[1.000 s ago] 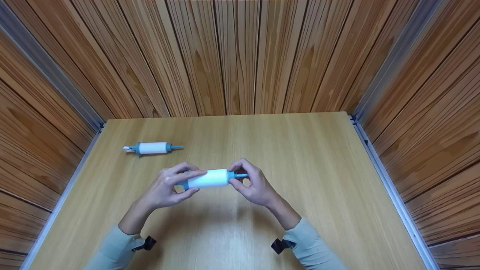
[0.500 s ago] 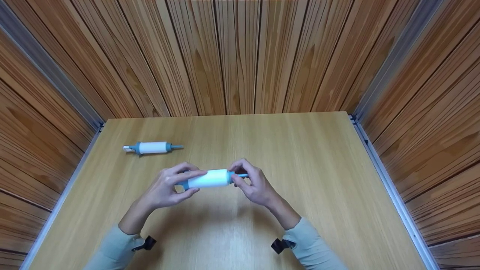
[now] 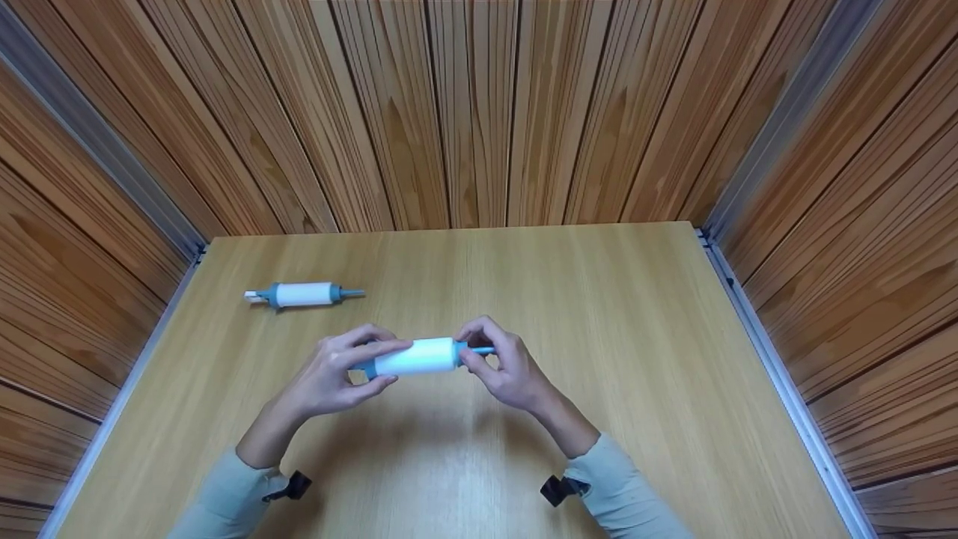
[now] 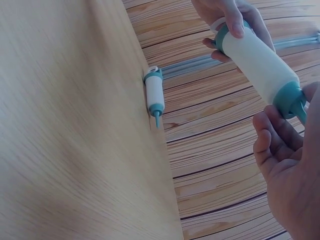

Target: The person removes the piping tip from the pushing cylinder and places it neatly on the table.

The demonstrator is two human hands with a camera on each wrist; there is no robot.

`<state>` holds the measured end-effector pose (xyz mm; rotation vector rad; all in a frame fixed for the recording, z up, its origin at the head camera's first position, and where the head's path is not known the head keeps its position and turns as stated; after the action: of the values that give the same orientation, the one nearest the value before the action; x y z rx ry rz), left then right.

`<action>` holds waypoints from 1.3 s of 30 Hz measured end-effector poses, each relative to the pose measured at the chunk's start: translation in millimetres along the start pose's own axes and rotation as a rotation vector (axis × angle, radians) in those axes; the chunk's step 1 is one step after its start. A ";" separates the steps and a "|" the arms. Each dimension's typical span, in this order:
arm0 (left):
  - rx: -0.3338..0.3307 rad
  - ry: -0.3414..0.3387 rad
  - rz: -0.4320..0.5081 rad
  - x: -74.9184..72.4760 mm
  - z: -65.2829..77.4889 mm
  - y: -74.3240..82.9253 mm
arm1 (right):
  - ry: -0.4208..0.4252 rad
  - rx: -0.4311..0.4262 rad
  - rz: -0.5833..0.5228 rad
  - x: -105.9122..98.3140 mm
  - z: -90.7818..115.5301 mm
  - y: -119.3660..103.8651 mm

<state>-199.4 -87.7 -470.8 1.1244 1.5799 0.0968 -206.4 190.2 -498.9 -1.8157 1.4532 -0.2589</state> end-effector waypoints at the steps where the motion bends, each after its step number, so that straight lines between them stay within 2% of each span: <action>1: 0.004 0.003 -0.001 -0.2 -0.2 0.1 | 0.001 -0.006 0.002 0.1 -0.3 -0.1; 10: 0.013 0.008 -0.003 -0.5 -1.1 0.0 | -0.001 -0.069 -0.007 1.2 -0.5 -0.5; 30: -0.008 -0.003 -0.014 1.9 -1.7 1.6 | 0.034 -0.024 0.019 -1.5 0.2 -1.1; 39: -0.016 -0.004 -0.019 2.0 -1.9 1.4 | 0.027 -0.056 -0.001 -1.7 0.7 -1.5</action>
<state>-199.9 -84.6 -470.7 1.0964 1.5840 0.0941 -205.4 192.1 -497.9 -1.8648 1.4919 -0.2467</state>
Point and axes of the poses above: each hand's wrist, its own z-axis away from the middle knuckle, its own x-axis out of the palm, y = z × x, the point moved 4 cm from there along -z, towards the middle knuckle, and after that the axes turned 15 degrees about -x, right-handed, at the moved point
